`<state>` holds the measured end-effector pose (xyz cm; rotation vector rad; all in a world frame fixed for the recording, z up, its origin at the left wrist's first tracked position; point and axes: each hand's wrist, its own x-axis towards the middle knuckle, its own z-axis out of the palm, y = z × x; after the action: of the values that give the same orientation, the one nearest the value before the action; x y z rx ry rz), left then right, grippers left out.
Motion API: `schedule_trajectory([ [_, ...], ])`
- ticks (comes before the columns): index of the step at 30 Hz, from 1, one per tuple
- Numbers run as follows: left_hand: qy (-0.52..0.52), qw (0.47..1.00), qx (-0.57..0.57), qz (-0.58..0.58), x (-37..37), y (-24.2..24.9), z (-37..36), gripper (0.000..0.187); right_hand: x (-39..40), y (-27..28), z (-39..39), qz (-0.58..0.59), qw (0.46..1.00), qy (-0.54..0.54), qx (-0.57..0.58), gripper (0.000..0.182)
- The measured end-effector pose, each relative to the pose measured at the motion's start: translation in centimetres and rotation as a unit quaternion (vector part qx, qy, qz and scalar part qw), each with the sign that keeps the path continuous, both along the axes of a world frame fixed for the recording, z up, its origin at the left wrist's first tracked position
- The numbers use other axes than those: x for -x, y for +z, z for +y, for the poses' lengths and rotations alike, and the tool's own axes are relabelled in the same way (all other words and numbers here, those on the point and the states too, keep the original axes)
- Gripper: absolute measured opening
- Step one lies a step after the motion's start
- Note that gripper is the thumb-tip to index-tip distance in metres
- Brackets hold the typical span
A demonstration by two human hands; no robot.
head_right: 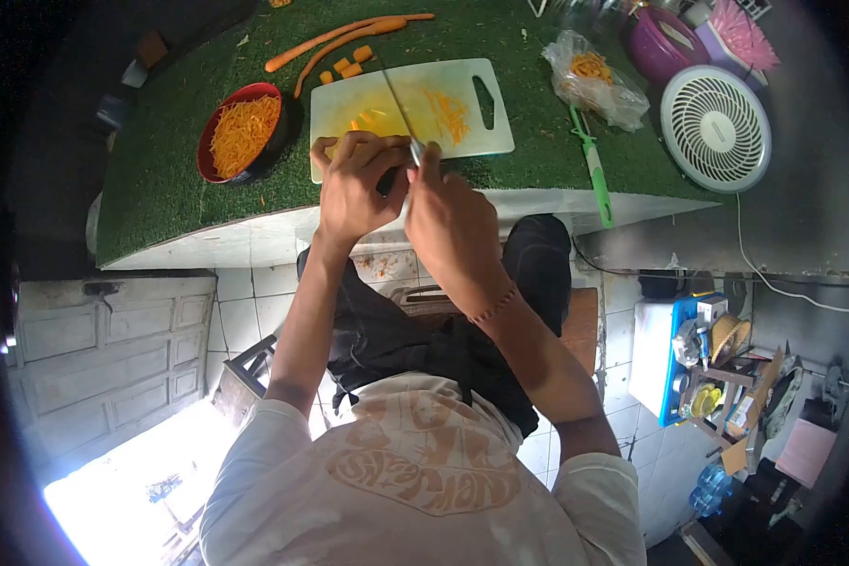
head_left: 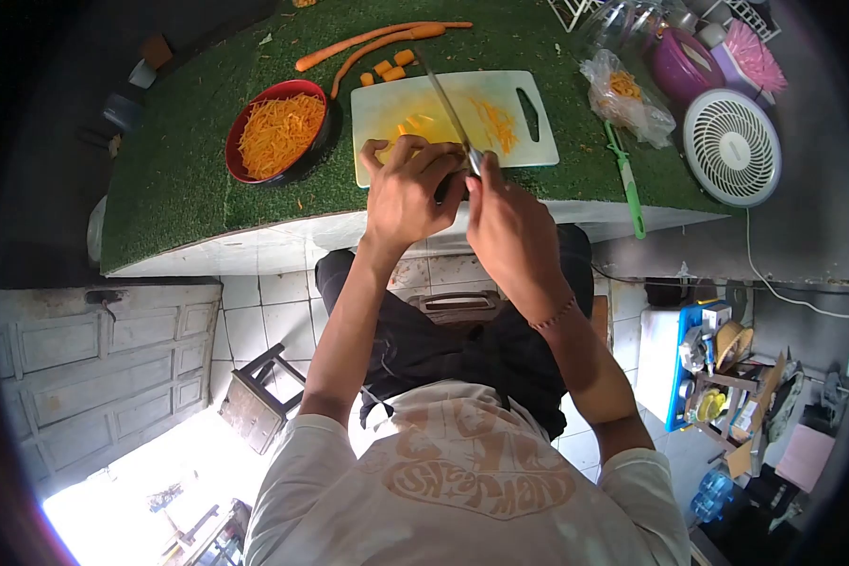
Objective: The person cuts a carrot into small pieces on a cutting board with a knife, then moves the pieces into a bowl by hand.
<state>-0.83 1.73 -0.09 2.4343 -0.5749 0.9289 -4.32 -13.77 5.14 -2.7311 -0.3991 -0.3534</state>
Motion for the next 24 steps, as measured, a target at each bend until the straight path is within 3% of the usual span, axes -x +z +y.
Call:
schedule_trajectory([
  [1, 0.006, 1.0, -0.001, 0.002, 0.1, 0.1, -0.1, 0.013, -0.6, 0.1, 0.1, 0.001, 1.0, -0.002, 0.008, 0.03],
  [5, 0.021, 1.0, -0.004, -0.002, 0.2, -0.2, -0.3, 0.014, -3.9, 0.1, -2.4, 0.062, 0.988, 0.053, -0.134, 0.023],
  [7, 0.017, 1.0, -0.004, -0.011, 0.1, -0.2, -0.2, 0.016, -4.0, 0.6, -3.4, 0.144, 0.967, 0.049, -0.206, 0.023],
  [10, 0.022, 1.0, -0.01, -0.008, 0.3, 0.0, -0.2, 0.018, -2.6, 1.0, -4.0, 0.17, 0.961, 0.047, -0.214, 0.018],
  [16, 0.035, 0.999, -0.019, 0.004, 0.2, 0.1, -0.5, 0.021, -0.7, 1.6, -3.8, 0.079, 0.982, 0.064, -0.161, 0.015],
  [24, 0.028, 0.999, -0.019, 0.015, 0.3, 0.1, -0.3, 0.023, -0.2, 1.1, -3.4, 0.073, 0.987, 0.054, -0.13, 0.02],
])
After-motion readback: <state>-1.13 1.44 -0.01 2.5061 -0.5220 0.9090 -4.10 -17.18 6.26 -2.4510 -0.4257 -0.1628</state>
